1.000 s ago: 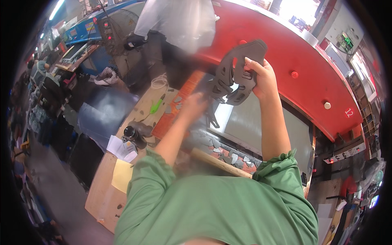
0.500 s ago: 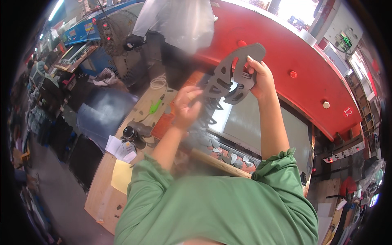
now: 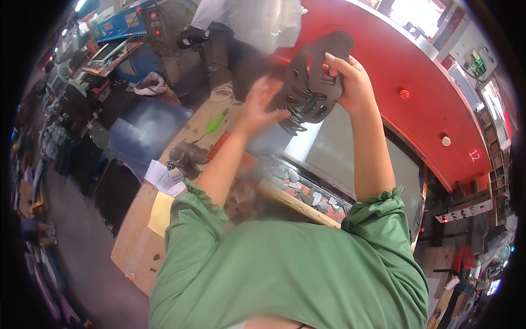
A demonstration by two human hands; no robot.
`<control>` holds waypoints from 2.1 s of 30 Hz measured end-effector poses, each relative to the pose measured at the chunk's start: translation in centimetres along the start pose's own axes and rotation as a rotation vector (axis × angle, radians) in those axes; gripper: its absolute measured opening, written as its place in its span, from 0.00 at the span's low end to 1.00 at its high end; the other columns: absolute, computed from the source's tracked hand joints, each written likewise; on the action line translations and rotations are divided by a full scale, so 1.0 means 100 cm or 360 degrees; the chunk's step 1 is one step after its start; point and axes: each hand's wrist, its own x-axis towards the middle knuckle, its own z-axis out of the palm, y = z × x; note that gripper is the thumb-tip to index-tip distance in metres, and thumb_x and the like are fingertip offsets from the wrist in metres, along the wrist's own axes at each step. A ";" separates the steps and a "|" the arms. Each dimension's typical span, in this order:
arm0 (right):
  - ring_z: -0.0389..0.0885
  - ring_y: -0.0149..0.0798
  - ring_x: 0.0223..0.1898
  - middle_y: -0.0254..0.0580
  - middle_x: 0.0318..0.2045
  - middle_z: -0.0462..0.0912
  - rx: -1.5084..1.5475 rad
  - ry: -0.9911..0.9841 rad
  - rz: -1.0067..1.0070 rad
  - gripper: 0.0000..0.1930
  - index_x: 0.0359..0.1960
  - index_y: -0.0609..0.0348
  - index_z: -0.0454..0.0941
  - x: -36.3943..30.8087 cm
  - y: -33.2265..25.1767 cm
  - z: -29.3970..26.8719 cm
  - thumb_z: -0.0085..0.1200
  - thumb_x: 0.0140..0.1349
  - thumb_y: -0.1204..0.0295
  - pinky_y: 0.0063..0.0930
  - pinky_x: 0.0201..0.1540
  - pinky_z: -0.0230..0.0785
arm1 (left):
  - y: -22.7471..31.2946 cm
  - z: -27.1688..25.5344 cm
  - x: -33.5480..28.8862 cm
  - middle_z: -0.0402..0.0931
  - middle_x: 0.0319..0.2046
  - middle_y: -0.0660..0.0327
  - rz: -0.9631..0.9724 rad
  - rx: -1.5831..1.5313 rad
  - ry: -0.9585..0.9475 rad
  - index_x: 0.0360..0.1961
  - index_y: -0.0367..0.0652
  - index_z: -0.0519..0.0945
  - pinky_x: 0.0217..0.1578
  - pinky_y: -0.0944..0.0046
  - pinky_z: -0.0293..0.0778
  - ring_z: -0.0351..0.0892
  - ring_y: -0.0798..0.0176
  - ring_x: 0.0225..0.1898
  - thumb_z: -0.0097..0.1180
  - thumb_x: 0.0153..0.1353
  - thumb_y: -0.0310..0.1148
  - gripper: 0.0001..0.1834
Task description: The person writes on a yellow notepad, then uses a hydraulic cutting machine to cut multiple dark material pieces from a large sheet. They remove the cut pieces, place them on a table, and use a sanding block to smooth the edges of one piece.
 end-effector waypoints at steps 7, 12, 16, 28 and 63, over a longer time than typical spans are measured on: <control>0.80 0.32 0.30 0.36 0.29 0.79 -0.0045 -0.0077 0.0007 0.09 0.38 0.60 0.78 -0.003 0.003 0.028 0.63 0.60 0.71 0.33 0.31 0.79 | -0.002 0.018 -0.026 0.73 0.43 0.63 -0.0658 -0.0808 0.0135 0.58 0.42 0.67 0.41 0.65 0.77 0.77 0.68 0.43 0.64 0.57 0.21 0.29; 0.81 0.33 0.30 0.38 0.30 0.80 -0.0011 -0.0011 -0.0010 0.10 0.39 0.60 0.77 -0.002 0.001 0.025 0.64 0.60 0.71 0.38 0.28 0.80 | 0.013 0.002 -0.032 0.74 0.39 0.67 -0.0659 -0.1061 -0.0022 0.53 0.44 0.70 0.38 0.65 0.77 0.77 0.69 0.38 0.61 0.63 0.25 0.19; 0.80 0.32 0.30 0.37 0.29 0.80 0.0022 0.0059 -0.0037 0.09 0.38 0.61 0.78 -0.002 0.000 0.018 0.63 0.60 0.72 0.33 0.32 0.78 | 0.018 0.000 -0.030 0.76 0.44 0.65 -0.0726 -0.1103 -0.0082 0.55 0.44 0.69 0.41 0.64 0.79 0.79 0.68 0.40 0.61 0.64 0.27 0.20; 0.80 0.33 0.32 0.34 0.25 0.76 0.0012 0.0097 -0.0100 0.08 0.29 0.58 0.74 -0.006 -0.009 0.016 0.61 0.62 0.73 0.29 0.35 0.77 | 0.022 0.014 -0.045 0.77 0.47 0.62 -0.0814 -0.1045 -0.0054 0.59 0.42 0.69 0.43 0.63 0.80 0.80 0.66 0.44 0.57 0.60 0.18 0.25; 0.77 0.30 0.28 0.34 0.27 0.75 0.0104 0.0187 -0.0038 0.05 0.34 0.61 0.76 -0.016 0.010 0.013 0.61 0.61 0.75 0.28 0.32 0.75 | -0.005 0.024 -0.054 0.76 0.35 0.71 -0.0805 -0.0984 0.0217 0.43 0.51 0.73 0.37 0.71 0.67 0.71 0.73 0.33 0.54 0.71 0.40 0.07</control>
